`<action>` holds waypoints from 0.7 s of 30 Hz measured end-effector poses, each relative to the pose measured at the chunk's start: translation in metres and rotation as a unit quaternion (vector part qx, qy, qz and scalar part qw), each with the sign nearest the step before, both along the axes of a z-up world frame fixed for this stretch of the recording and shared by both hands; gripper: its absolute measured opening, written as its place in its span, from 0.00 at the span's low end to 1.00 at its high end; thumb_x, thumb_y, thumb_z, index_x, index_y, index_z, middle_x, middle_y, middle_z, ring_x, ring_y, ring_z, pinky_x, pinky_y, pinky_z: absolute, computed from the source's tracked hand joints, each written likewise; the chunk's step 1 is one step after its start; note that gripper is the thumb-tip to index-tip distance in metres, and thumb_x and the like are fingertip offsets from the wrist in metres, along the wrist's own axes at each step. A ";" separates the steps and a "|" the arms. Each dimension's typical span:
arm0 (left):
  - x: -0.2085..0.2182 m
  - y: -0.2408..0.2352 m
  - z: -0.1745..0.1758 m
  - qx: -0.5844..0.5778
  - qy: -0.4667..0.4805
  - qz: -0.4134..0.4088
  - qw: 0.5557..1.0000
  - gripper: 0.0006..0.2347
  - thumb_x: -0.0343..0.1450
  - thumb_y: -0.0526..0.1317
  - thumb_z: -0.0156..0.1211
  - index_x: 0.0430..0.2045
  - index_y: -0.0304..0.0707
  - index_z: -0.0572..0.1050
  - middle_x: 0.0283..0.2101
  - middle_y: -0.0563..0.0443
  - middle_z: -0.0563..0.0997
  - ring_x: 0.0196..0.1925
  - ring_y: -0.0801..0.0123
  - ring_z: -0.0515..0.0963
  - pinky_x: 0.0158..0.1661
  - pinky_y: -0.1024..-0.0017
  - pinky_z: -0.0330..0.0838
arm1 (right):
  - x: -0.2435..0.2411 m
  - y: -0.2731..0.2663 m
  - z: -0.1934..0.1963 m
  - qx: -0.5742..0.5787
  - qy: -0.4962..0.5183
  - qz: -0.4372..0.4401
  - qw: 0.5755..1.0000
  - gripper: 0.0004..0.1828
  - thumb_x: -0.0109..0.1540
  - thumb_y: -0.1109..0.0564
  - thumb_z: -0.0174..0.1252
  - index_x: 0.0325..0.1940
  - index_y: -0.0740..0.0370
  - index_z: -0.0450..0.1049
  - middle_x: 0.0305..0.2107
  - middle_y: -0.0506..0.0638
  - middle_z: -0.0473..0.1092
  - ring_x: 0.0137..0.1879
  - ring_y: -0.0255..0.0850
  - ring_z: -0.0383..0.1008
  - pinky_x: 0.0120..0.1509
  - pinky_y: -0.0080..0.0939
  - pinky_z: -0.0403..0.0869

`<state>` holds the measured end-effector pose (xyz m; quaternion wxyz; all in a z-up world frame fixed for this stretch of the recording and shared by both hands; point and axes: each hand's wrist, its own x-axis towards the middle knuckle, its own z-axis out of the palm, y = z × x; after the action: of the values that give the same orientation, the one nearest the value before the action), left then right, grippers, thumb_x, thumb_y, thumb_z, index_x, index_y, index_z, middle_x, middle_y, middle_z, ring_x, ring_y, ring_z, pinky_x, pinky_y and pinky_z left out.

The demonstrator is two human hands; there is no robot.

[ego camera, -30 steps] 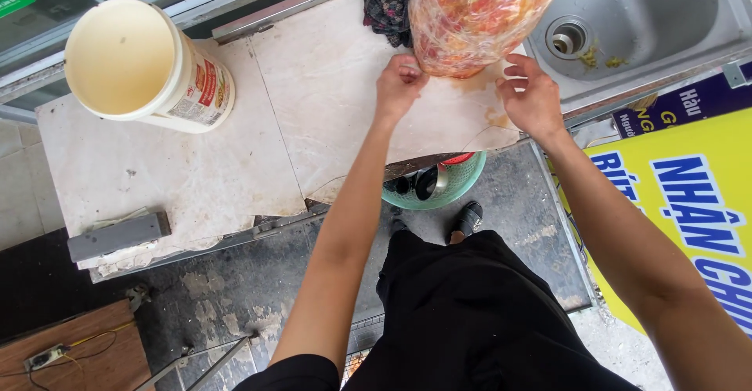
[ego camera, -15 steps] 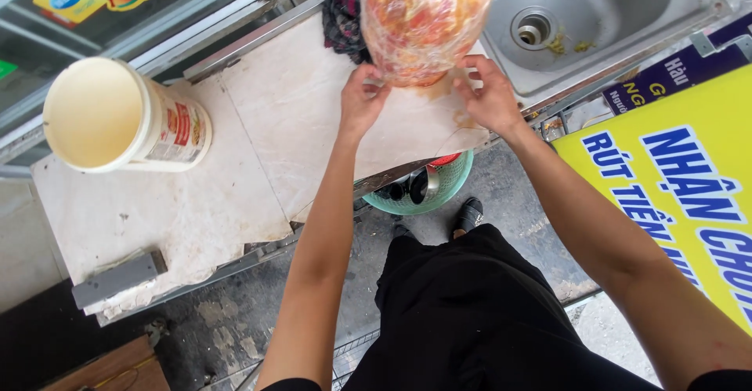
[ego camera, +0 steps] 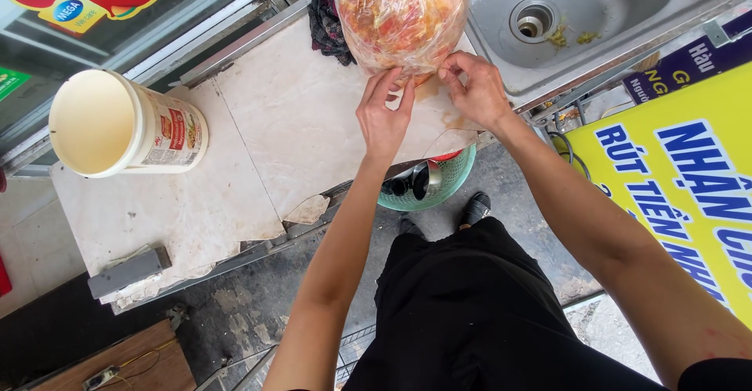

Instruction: Rinsing a large bag of food ingredients at a sink using a plastic hose to circulate water.

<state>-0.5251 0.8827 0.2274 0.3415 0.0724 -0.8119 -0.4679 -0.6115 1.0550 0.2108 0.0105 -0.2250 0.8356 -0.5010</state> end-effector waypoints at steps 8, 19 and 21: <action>-0.010 -0.010 -0.001 0.044 -0.013 -0.032 0.998 0.09 0.66 0.30 0.70 0.38 0.32 0.81 0.38 0.47 0.81 0.37 0.69 0.84 0.37 0.74 0.83 | -0.013 0.014 -0.001 0.010 0.002 0.151 0.989 0.09 0.70 0.53 0.60 0.49 0.59 0.74 0.48 0.54 0.69 0.58 0.49 0.70 0.63 0.50 0.69; -0.001 -0.017 0.004 0.109 -0.064 -0.106 0.986 0.10 0.67 0.29 0.69 0.41 0.34 0.80 0.45 0.51 0.77 0.45 0.72 0.80 0.42 0.72 0.84 | 0.030 -0.010 0.038 -0.024 0.059 0.033 0.997 0.10 0.67 0.56 0.64 0.48 0.64 0.79 0.44 0.56 0.76 0.46 0.46 0.78 0.52 0.45 0.76; 0.002 -0.012 0.003 0.150 -0.054 -0.104 0.982 0.14 0.67 0.31 0.72 0.45 0.38 0.78 0.49 0.52 0.75 0.50 0.72 0.79 0.41 0.72 0.85 | 0.039 -0.019 0.055 -0.115 0.087 -0.064 0.987 0.07 0.67 0.61 0.64 0.48 0.67 0.78 0.42 0.55 0.77 0.47 0.45 0.80 0.53 0.44 0.77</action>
<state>-0.5227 0.8710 0.2309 0.2318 0.0629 -0.7527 -0.6130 -0.5722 1.0361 0.2660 -0.1208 -0.2134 0.7830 -0.5716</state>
